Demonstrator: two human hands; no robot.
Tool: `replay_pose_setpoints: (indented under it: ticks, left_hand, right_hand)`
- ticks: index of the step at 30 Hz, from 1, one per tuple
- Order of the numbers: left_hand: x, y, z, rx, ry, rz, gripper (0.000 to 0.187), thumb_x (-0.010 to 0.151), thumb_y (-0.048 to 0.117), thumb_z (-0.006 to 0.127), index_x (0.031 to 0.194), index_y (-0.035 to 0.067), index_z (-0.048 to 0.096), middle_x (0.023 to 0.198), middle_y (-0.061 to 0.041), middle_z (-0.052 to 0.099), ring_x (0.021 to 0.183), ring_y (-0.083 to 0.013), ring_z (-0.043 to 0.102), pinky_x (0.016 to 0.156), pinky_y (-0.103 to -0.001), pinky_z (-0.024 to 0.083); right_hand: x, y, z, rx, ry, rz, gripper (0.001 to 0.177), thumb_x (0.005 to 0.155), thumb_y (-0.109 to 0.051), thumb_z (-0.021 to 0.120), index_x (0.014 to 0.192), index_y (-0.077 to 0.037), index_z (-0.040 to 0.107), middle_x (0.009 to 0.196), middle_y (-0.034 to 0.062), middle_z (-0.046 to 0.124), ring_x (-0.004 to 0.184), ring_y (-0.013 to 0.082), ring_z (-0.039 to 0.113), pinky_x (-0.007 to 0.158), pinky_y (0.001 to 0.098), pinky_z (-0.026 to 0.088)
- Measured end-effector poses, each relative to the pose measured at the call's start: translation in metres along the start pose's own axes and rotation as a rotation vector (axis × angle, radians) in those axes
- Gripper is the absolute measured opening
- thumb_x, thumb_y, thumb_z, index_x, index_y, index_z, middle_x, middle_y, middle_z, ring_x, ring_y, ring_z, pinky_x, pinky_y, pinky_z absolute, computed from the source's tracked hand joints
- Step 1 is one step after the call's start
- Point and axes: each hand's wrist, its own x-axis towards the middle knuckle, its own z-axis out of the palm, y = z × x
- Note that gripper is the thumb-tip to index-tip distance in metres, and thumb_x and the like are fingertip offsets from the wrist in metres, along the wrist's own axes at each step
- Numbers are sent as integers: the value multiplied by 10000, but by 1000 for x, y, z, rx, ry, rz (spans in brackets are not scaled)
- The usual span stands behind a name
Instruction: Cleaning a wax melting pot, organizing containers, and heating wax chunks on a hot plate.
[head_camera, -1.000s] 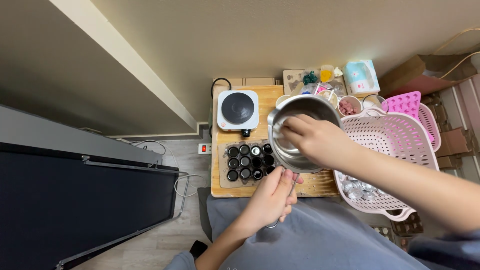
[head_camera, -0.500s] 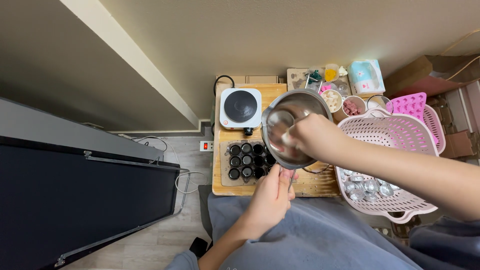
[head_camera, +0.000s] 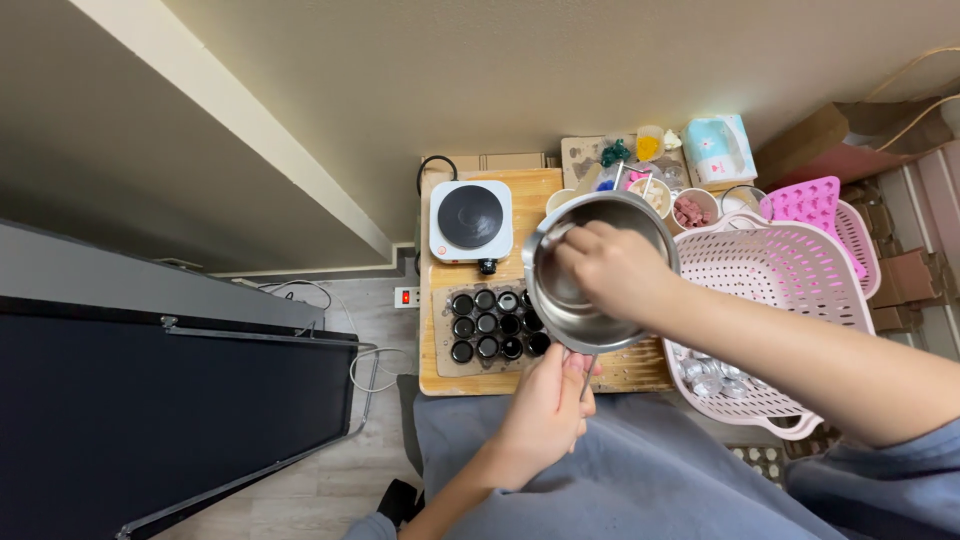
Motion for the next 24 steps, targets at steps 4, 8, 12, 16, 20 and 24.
replay_pose_setpoints:
  ticks: [4, 8, 12, 16, 20, 24]
  left_hand:
    - [2, -13, -1, 41, 69, 90, 294, 1128, 251, 349, 1044, 26, 518, 637, -29, 486, 455, -76, 424, 387, -261, 372]
    - [1, -8, -2, 113, 75, 197, 261, 1121, 227, 368, 1039, 30, 517, 716, -18, 541, 493, -82, 482, 417, -270, 423]
    - [4, -26, -6, 102, 36, 249, 247, 1134, 208, 371, 1048, 28, 517, 712, -16, 528, 505, -83, 473, 432, -272, 424]
    - [-8, 5, -17, 84, -28, 0, 258, 1117, 222, 362, 1029, 36, 518, 657, -13, 501, 443, -88, 420, 395, -277, 377]
    - [-4, -6, -41, 120, -25, 96, 223, 1108, 194, 362, 1048, 38, 511, 682, -20, 528, 485, -84, 469, 422, -278, 415]
    - [5, -17, -62, 291, -81, 267, 240, 1133, 205, 379, 1051, 26, 516, 667, -32, 573, 486, -88, 526, 456, -268, 453]
  right_hand:
    - [-7, -1, -13, 14, -132, 103, 334, 636, -300, 760, 805, -21, 691, 818, 137, 687, 756, 347, 689, 639, 433, 560]
    - [-24, -5, 14, 280, -139, 195, 81, 804, -176, 766, 845, -109, 746, 797, 95, 717, 670, 324, 691, 864, 485, 520]
    - [2, -25, -3, 586, 15, 316, 95, 786, -157, 795, 854, -90, 788, 804, 90, 751, 662, 288, 730, 625, 385, 572]
    - [13, -25, -18, 319, 177, 159, 181, 740, -112, 770, 893, -19, 741, 810, 139, 710, 732, 357, 696, 663, 429, 552]
    - [2, -22, -5, 168, -30, 308, 165, 704, -109, 772, 856, -46, 756, 829, 139, 719, 776, 343, 700, 708, 436, 562]
    - [9, -44, 11, 500, -38, 405, 309, 797, -191, 781, 1088, -88, 784, 799, 111, 722, 759, 309, 689, 1015, 469, 473]
